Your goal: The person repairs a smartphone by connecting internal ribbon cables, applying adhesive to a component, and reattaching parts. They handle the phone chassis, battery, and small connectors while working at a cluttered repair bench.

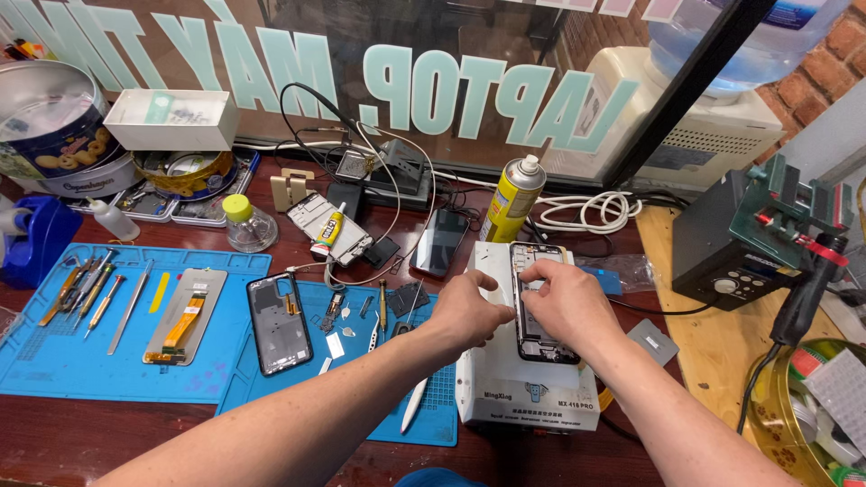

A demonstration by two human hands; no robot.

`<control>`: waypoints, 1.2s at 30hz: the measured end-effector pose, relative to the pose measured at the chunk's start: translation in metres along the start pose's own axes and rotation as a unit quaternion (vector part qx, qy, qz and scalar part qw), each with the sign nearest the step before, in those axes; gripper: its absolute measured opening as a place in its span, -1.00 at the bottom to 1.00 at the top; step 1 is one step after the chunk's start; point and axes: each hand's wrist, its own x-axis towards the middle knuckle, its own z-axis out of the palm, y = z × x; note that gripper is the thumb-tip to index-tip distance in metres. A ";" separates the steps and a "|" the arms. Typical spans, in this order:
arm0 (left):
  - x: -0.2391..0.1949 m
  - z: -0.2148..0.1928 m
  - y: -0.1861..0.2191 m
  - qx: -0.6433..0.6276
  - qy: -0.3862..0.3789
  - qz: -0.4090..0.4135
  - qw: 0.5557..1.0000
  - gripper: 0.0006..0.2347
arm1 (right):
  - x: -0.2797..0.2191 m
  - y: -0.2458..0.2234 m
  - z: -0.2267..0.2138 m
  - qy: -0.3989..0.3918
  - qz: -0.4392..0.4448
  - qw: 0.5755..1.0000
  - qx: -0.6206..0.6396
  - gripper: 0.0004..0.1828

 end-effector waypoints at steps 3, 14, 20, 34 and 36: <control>0.000 -0.005 -0.002 -0.004 0.003 -0.007 1.000 -0.55 | -0.001 -0.004 0.000 -0.010 0.017 1.000 0.011 -0.68; 0.007 0.001 -0.009 -0.029 -0.012 -0.003 1.000 -0.71 | -0.001 -0.005 -0.003 -0.020 0.023 0.999 0.017 -0.69; 0.010 0.002 -0.009 -0.036 -0.015 -0.009 0.999 -0.74 | -0.002 -0.006 -0.002 -0.013 0.030 0.999 0.014 -0.70; 0.013 -0.021 -0.005 -0.053 -0.082 0.008 0.995 -0.77 | -0.016 -0.018 0.004 0.025 0.065 0.998 0.006 -0.69; 0.015 -0.025 -0.008 -0.065 -0.091 0.007 0.994 -0.79 | -0.018 -0.019 0.005 0.032 0.073 0.997 0.003 -0.70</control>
